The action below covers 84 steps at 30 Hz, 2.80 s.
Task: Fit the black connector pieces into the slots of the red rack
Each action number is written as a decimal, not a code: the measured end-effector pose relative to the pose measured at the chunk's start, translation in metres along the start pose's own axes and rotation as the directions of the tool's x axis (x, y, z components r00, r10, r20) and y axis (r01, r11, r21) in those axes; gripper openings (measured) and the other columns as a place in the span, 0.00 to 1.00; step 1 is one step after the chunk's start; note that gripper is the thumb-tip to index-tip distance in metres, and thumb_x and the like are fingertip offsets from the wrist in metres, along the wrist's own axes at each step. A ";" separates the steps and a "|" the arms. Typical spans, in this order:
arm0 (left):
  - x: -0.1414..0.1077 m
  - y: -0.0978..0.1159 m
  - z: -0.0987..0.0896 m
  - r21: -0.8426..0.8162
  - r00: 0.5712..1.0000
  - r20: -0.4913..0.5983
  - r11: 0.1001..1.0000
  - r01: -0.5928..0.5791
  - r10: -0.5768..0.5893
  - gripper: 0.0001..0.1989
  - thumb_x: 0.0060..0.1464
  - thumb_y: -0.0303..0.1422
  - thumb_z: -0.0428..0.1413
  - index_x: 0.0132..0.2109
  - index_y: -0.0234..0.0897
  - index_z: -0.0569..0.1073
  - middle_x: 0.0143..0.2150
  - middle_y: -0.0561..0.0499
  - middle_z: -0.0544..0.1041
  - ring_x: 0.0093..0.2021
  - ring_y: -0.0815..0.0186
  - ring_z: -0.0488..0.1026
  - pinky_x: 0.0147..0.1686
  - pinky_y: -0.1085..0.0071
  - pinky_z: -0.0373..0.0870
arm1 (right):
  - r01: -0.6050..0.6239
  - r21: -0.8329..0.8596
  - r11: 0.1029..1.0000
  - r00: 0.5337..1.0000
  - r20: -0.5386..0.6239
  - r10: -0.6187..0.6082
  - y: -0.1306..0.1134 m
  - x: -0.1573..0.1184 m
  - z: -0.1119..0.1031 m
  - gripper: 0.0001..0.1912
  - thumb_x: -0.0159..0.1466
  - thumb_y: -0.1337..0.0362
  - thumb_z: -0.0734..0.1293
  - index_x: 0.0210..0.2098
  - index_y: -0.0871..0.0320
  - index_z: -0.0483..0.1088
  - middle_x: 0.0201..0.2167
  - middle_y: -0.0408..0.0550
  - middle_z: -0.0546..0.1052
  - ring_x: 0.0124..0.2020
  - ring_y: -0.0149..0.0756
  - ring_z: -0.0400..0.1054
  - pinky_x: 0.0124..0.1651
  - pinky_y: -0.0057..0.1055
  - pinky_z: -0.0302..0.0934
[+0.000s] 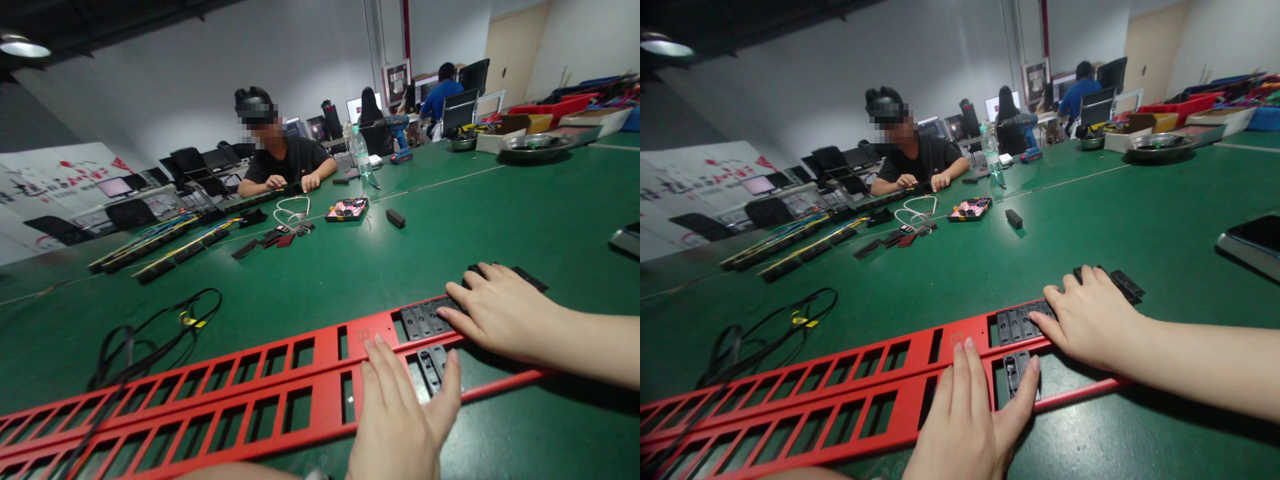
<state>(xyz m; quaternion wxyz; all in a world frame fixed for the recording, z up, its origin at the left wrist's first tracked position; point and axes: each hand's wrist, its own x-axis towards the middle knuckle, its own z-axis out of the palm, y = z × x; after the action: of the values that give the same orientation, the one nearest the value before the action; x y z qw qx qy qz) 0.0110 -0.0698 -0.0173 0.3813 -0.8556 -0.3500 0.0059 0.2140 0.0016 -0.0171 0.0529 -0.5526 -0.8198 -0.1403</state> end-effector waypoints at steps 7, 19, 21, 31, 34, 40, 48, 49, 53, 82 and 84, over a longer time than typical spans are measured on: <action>0.000 -0.001 0.000 0.000 1.000 0.004 1.000 0.000 0.000 0.32 0.50 0.37 0.45 0.61 0.38 0.44 0.52 0.36 0.64 0.46 0.54 0.66 0.42 0.50 0.58 | 0.038 0.038 0.999 0.999 0.003 -0.038 0.001 0.001 0.002 0.27 0.61 0.49 0.47 0.33 0.61 0.69 0.27 0.56 0.71 0.35 0.44 0.63 0.42 0.41 0.49; 0.000 0.012 0.009 -0.058 0.995 -0.035 0.994 0.095 -0.097 0.34 0.50 0.41 0.44 0.61 0.37 0.42 0.48 0.34 0.67 0.45 0.51 0.67 0.41 0.49 0.58 | -0.040 0.034 0.999 0.999 0.027 0.039 -0.001 0.000 0.001 0.29 0.60 0.47 0.48 0.35 0.62 0.69 0.28 0.58 0.71 0.35 0.45 0.63 0.45 0.45 0.47; 0.000 0.013 0.010 -0.061 0.994 -0.039 0.993 0.099 -0.101 0.34 0.49 0.41 0.44 0.61 0.37 0.42 0.47 0.35 0.68 0.44 0.51 0.67 0.41 0.49 0.58 | -0.045 0.023 0.999 0.999 0.023 0.045 -0.002 0.000 0.001 0.29 0.60 0.47 0.47 0.35 0.62 0.68 0.28 0.58 0.70 0.35 0.45 0.63 0.44 0.46 0.47; -0.001 0.015 0.011 -0.016 0.995 -0.029 0.995 0.097 -0.097 0.35 0.48 0.41 0.44 0.61 0.37 0.42 0.48 0.35 0.67 0.44 0.52 0.67 0.41 0.50 0.58 | -0.010 0.030 1.000 0.997 -0.075 0.012 -0.004 -0.002 -0.001 0.23 0.60 0.51 0.52 0.33 0.64 0.68 0.34 0.63 0.70 0.40 0.49 0.63 0.44 0.46 0.53; -0.001 0.015 0.011 -0.029 0.993 -0.045 0.994 0.105 -0.106 0.34 0.49 0.41 0.44 0.61 0.37 0.43 0.48 0.35 0.67 0.44 0.52 0.67 0.41 0.50 0.58 | 0.061 0.074 0.995 0.987 -0.151 -0.050 -0.004 -0.001 0.000 0.19 0.60 0.55 0.55 0.34 0.65 0.67 0.40 0.65 0.68 0.46 0.50 0.61 0.47 0.47 0.53; 0.000 0.011 0.009 -0.013 0.997 -0.037 0.998 0.068 -0.069 0.32 0.50 0.39 0.44 0.61 0.37 0.45 0.50 0.35 0.65 0.46 0.53 0.66 0.42 0.49 0.57 | 0.280 0.205 0.938 0.933 -0.286 -0.216 -0.004 -0.002 0.000 0.11 0.59 0.66 0.58 0.37 0.65 0.66 0.50 0.63 0.63 0.53 0.46 0.56 0.52 0.46 0.54; 0.000 0.005 0.003 0.002 1.000 -0.002 1.000 0.025 -0.025 0.31 0.50 0.37 0.44 0.61 0.37 0.45 0.52 0.36 0.64 0.46 0.54 0.65 0.43 0.50 0.57 | 0.425 0.305 0.852 0.861 -0.426 -0.277 -0.001 -0.010 -0.007 0.15 0.60 0.71 0.56 0.46 0.65 0.64 0.55 0.62 0.59 0.57 0.41 0.50 0.53 0.40 0.57; 0.000 0.004 0.002 0.000 1.000 0.003 1.000 0.025 -0.025 0.31 0.50 0.37 0.44 0.61 0.37 0.45 0.51 0.36 0.65 0.46 0.54 0.66 0.43 0.50 0.58 | 0.442 0.306 0.843 0.852 -0.438 -0.287 -0.001 -0.012 -0.008 0.16 0.60 0.71 0.55 0.48 0.65 0.62 0.55 0.61 0.59 0.57 0.41 0.50 0.53 0.39 0.56; 0.001 0.002 -0.003 0.005 0.999 0.016 1.000 0.029 -0.029 0.32 0.50 0.37 0.44 0.61 0.36 0.45 0.50 0.36 0.66 0.45 0.54 0.66 0.43 0.52 0.58 | 0.485 0.294 0.824 0.831 -0.449 -0.328 0.001 -0.016 -0.009 0.20 0.61 0.72 0.54 0.53 0.63 0.57 0.53 0.58 0.62 0.56 0.38 0.52 0.54 0.37 0.56; 0.001 0.001 -0.003 -0.022 0.999 -0.018 0.999 0.035 -0.035 0.31 0.50 0.36 0.45 0.60 0.37 0.46 0.51 0.35 0.65 0.46 0.54 0.66 0.43 0.52 0.58 | 0.570 0.511 0.643 0.821 -0.368 -0.436 0.003 -0.004 -0.011 0.12 0.59 0.68 0.59 0.43 0.59 0.67 0.37 0.54 0.69 0.43 0.33 0.65 0.44 0.29 0.61; 0.001 0.002 -0.003 -0.014 0.999 -0.009 0.999 0.042 -0.042 0.31 0.50 0.37 0.45 0.60 0.37 0.46 0.50 0.35 0.66 0.46 0.54 0.66 0.43 0.52 0.58 | 0.552 0.543 0.633 0.834 -0.363 -0.415 0.004 -0.003 -0.012 0.13 0.59 0.67 0.60 0.43 0.59 0.66 0.37 0.54 0.68 0.42 0.34 0.64 0.43 0.30 0.61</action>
<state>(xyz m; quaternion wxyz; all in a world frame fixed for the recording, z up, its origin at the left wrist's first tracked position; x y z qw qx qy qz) 0.0134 -0.0720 -0.0163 0.3773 -0.8507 -0.3660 -0.0085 0.2185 -0.0030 -0.0061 0.2778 -0.2435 -0.9262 0.0760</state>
